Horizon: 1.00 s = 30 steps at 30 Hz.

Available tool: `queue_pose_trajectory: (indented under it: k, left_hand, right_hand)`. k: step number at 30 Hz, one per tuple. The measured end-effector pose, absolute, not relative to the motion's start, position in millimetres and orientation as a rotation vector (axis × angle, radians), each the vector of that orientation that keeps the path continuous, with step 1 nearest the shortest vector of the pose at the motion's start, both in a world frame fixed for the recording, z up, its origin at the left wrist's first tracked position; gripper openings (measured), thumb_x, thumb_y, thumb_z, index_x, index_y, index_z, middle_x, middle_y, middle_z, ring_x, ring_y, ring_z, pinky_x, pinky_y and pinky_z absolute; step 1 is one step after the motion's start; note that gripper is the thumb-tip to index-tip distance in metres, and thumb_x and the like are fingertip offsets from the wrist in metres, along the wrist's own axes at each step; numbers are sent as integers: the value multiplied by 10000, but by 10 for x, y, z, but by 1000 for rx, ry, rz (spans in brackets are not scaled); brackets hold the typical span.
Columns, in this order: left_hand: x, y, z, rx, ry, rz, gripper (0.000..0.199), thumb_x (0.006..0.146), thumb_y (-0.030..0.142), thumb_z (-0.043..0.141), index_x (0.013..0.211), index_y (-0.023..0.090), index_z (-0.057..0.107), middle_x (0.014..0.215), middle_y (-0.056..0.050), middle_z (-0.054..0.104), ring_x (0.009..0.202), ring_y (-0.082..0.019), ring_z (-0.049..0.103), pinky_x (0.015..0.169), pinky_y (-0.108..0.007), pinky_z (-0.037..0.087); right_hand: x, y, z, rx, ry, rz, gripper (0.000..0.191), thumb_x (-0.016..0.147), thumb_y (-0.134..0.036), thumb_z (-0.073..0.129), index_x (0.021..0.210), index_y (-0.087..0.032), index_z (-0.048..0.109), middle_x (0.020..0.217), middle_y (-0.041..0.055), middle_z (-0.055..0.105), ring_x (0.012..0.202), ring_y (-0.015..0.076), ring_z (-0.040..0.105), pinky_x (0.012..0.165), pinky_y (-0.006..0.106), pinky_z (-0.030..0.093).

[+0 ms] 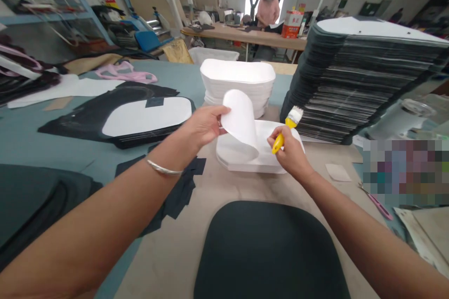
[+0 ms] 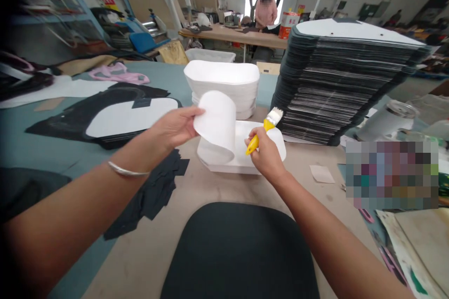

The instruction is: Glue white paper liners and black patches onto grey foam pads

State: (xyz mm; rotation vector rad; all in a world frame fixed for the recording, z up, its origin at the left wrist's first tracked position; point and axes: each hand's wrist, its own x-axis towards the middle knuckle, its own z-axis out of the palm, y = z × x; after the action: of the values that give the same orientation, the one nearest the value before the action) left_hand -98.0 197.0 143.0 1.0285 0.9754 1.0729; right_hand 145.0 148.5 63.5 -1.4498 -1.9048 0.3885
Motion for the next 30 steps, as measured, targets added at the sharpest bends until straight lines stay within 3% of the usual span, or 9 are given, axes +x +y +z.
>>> queue_pose_trajectory:
  k: [4,10,14,17,20,24,27,30]
  left_hand:
    - [-1574,1691,2149,1022,841,1405,431,759,103,621,1189,131,632,1023,-52,778,1126,-240,631,1029,-405,516]
    - [-1533,1159,2785,1169,677,1544,485,797,52,503,1268,125,594,1068,-9,764,1208,-239,607,1067,-411,474]
    - [-1170,991,2783,1159,654,1512,434,827,92,523,1246,129,629,1031,-44,761,1216,-283,622,1072,-449,482]
    - [-936,860,2765,1193,562,1472,441,856,83,498,1285,91,598,1170,-70,725,1230,-290,629,1082,-476,478]
    - [-772,691,2775,1169,567,1430,462,866,82,465,1313,76,581,1247,-71,686,1249,-308,624,1077,-506,471]
    - [-719,493,2746,1158,652,1344,417,870,116,463,1245,70,640,1145,-57,715,1227,-338,633,1044,-499,487]
    - [-852,423,2602,1177,743,1356,336,842,137,521,1129,92,690,1025,-43,744,1082,-285,695,962,-409,541]
    - [-1089,379,2280,1170,988,1347,193,762,143,617,933,134,705,829,-10,732,756,-177,692,738,-296,564]
  right_hand:
    - [1412,1436,484,-1532,-2056,398,218,819,-225,672,997,-227,546,884,67,600,858,264,598,797,367,435]
    - [1297,1390,514,-1528,-2009,505,180,823,-188,650,987,-205,578,934,116,628,910,280,588,837,391,426]
    - [1211,1230,650,-1381,-1866,734,190,887,-349,616,1010,-227,537,1016,81,666,929,243,625,848,392,484]
    - [1183,1034,781,-1230,-1723,927,256,935,-448,524,1084,-241,536,1031,60,683,937,217,647,831,384,533]
    - [1255,838,920,-1103,-1545,1112,290,922,-477,518,1096,-247,547,972,60,688,917,228,662,813,405,555]
    - [1529,666,1013,-1063,-1340,1186,285,825,-455,627,990,-266,492,939,30,649,848,214,647,774,395,550]
    - [1838,539,995,-1087,-1204,1069,350,763,-404,720,930,-281,439,881,-30,570,772,163,590,715,316,510]
    - [2156,271,971,-1233,-1240,739,335,777,-381,755,921,-275,472,861,-38,522,739,144,536,676,276,461]
